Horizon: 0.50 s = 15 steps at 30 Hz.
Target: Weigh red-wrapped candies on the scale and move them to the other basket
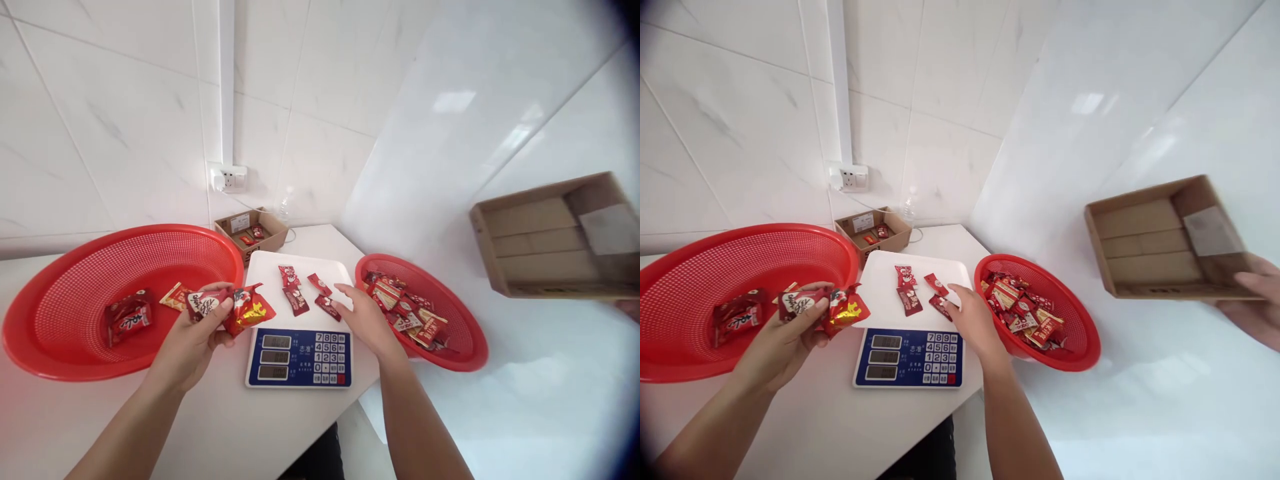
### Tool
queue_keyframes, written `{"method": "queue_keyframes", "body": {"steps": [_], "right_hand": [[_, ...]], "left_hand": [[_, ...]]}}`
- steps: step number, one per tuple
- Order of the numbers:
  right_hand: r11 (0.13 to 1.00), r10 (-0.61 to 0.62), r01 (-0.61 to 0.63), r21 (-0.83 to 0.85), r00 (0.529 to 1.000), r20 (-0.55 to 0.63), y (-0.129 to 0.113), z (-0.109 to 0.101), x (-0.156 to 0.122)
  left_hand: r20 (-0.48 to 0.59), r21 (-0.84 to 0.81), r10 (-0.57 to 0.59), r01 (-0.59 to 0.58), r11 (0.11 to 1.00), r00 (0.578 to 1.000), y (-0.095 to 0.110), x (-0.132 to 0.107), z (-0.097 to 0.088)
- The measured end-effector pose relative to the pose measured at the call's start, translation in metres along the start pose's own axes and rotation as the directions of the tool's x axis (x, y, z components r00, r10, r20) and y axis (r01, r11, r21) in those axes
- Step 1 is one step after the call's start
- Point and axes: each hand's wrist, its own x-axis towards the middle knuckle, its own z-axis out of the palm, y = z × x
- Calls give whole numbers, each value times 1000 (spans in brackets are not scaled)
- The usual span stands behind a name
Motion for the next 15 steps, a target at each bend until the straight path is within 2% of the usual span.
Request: {"method": "queue_keyframes", "body": {"steps": [3,6,10,15], "right_hand": [[997,-16,26,-79,992,127,0,0,-4],[993,-1,18,-115,989,150,-1,8,2],[996,29,-19,-92,993,114,-8,21,12],[993,-81,81,-88,997,-6,-17,34,19]], "left_hand": [[-12,-4,29,-29,1000,1000,4,2,-3],[-4,2,38,-37,999,999,8,2,-3],[-6,8,42,-42,999,999,8,1,-2],[-17,13,55,-55,998,998,8,-1,-1]]}}
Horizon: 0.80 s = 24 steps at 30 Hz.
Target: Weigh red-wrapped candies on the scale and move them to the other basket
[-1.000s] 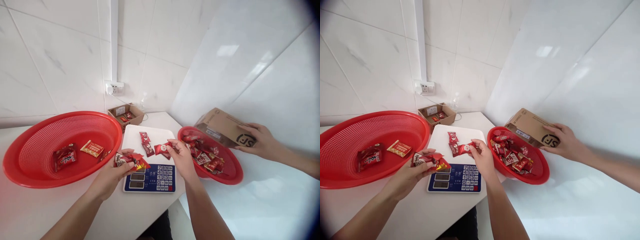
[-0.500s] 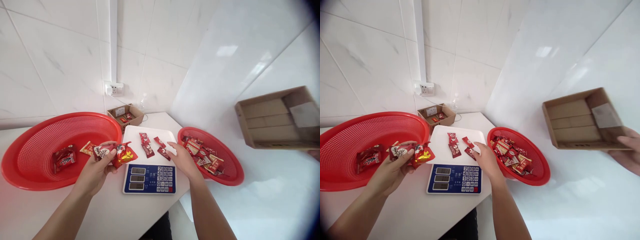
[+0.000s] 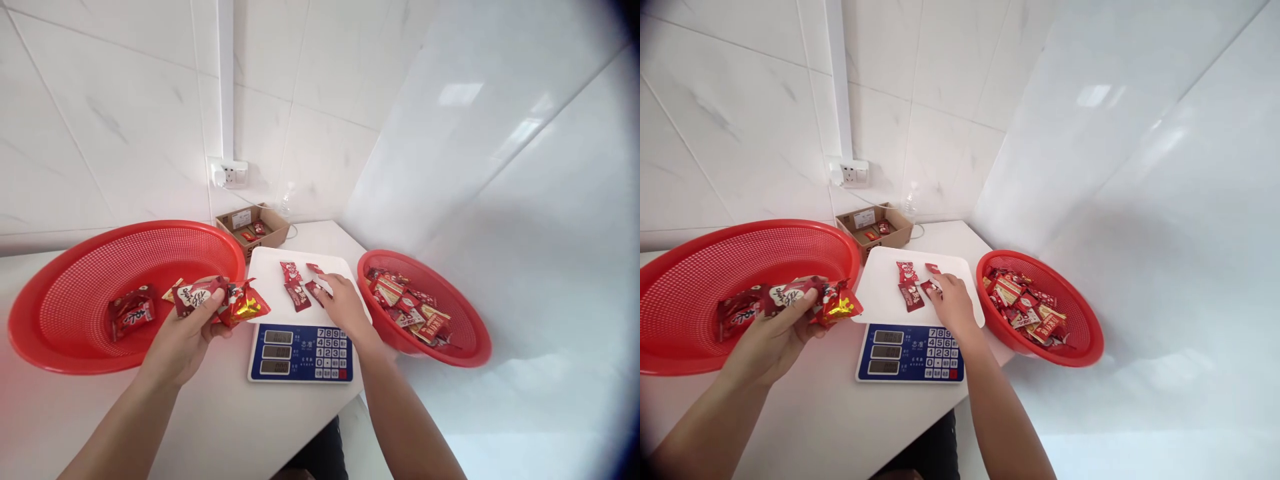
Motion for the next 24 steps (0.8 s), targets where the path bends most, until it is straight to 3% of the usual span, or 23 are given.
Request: {"method": "queue_keyframes", "body": {"steps": [2,6,12,18,24], "right_hand": [[999,-38,37,-17,999,-12,-3,5,2],[997,-80,79,25,994,75,-4,9,3],[999,-50,49,20,999,16,11,11,7],[999,-36,42,-34,984,173,20,22,19],[988,-121,115,102,991,56,4,2,1]], "left_hand": [[9,4,5,-5,1000,1000,0,0,0],[21,24,4,-5,1000,1000,2,0,-1],[9,36,33,-33,999,999,5,0,0],[11,28,35,-35,999,999,4,1,0],[15,33,29,-29,999,999,4,2,-2]]}}
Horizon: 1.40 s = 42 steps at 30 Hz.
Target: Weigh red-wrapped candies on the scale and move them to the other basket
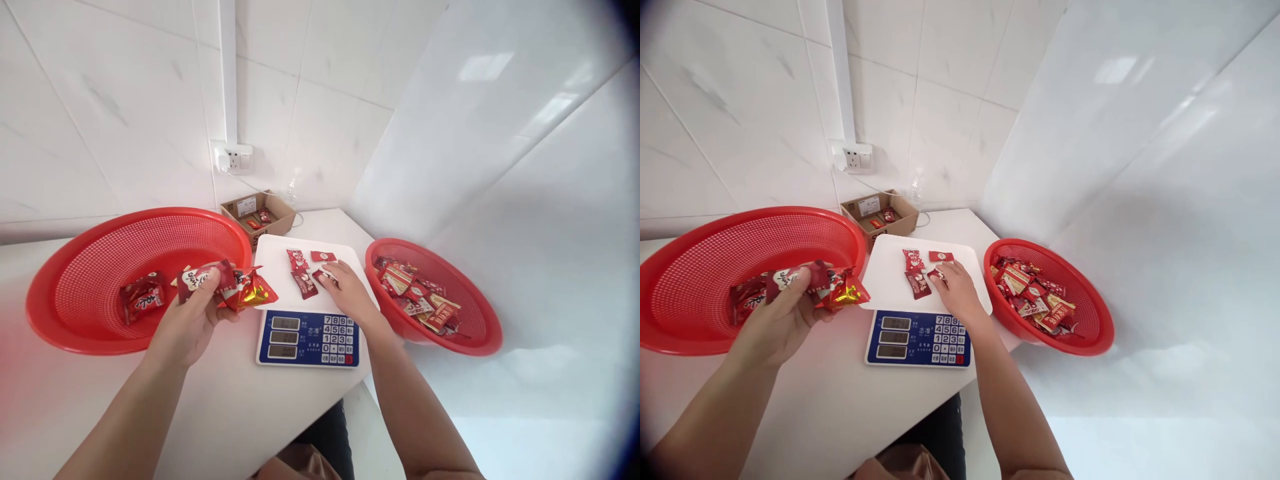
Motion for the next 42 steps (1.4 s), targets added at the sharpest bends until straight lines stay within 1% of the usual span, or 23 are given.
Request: {"method": "queue_keyframes", "body": {"steps": [2,4,8,10,12,14,17,25,27,30,33,36,39,40,42], "right_hand": [[998,3,2,68,997,-71,-9,-10,-13],[993,35,-21,113,992,-120,-14,-18,-28],[983,137,-112,144,975,-178,-9,-26,-57],[967,221,-191,171,960,-174,-2,-27,-70],[948,286,-258,185,947,-145,3,-25,-81],[944,300,-277,178,946,-121,6,-23,-89],[952,280,-259,164,952,-123,5,-21,-97],[959,252,-227,170,958,-139,-3,-18,-96],[959,239,-211,191,961,-141,-9,-16,-95],[953,200,-165,255,973,-115,-26,-11,-91],[909,163,-134,394,986,-41,-48,-5,-85],[837,114,-116,535,993,37,-67,2,-76],[830,111,-111,546,993,34,-78,7,-69],[836,119,-113,537,993,22,-80,9,-68],[846,123,-107,523,992,4,-82,10,-68]], "left_hand": [[6,-1,-3,3,1000,1000,0,0,-1],[10,-8,-1,1,1000,1000,0,0,-2],[-6,-24,23,-24,999,1000,1,1,-4],[-23,-32,38,-38,999,999,1,2,-4],[-24,-38,42,-43,998,999,1,3,-4],[-10,-41,31,-32,999,999,0,4,-4],[-3,-45,10,-10,999,1000,-2,5,-3],[4,-23,5,-5,1000,1000,-3,3,-1],[5,-13,-14,14,1000,1000,-4,1,1],[39,27,-71,70,997,997,-9,-3,6],[104,101,-127,116,988,987,-19,-8,10],[194,243,-182,132,961,964,-29,-15,13],[294,380,-211,88,921,932,-32,-21,16],[312,412,-221,78,908,924,-32,-23,17],[314,468,-239,69,881,919,-30,-24,17]]}}
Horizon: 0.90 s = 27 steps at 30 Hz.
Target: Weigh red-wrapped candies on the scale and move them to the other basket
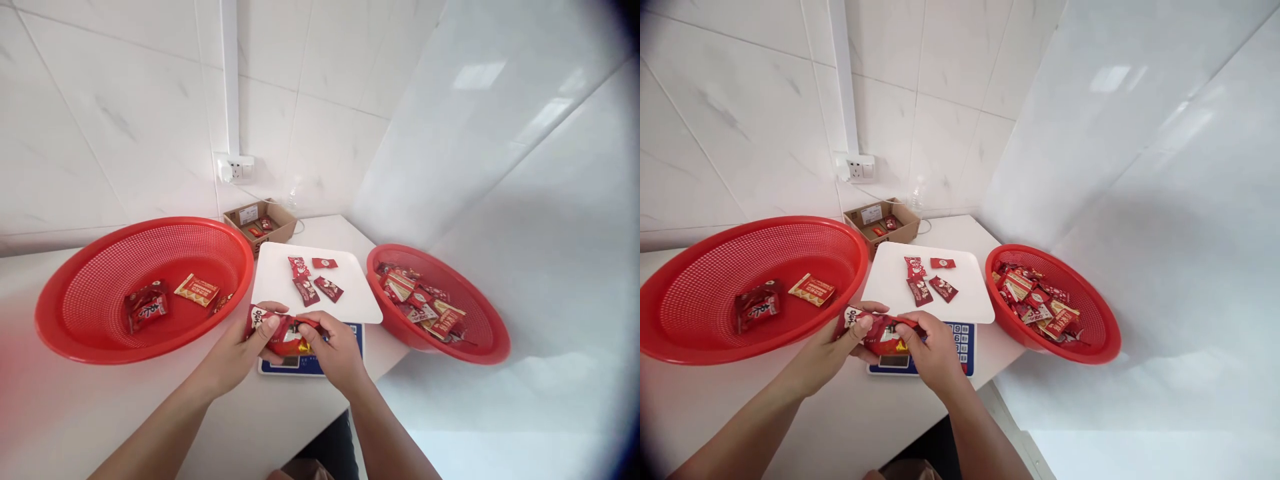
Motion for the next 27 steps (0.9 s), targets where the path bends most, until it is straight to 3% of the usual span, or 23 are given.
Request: {"method": "queue_keyframes", "body": {"steps": [3,7,14,17,21,24,27], "right_hand": [[1000,-10,10,-13,1000,1,1,1,-1],[993,63,-65,99,998,28,3,0,-4],[982,103,-99,161,995,-17,1,-3,-3],[994,56,-56,89,998,9,-1,-5,-1],[992,-123,123,-8,991,-45,-11,-7,3],[989,-144,146,-18,986,82,-22,-7,4],[1000,-27,29,-3,967,252,-30,-6,3]], "left_hand": [[9,72,-18,17,997,1000,2,0,-2],[52,97,-13,8,995,999,2,0,-7],[112,-62,-119,127,990,986,1,-2,-7],[102,20,-80,79,997,991,1,-1,-5],[142,150,28,-50,987,989,-1,2,-1],[261,123,16,-50,991,965,-4,2,2],[354,117,-32,-11,993,935,-5,1,6]]}}
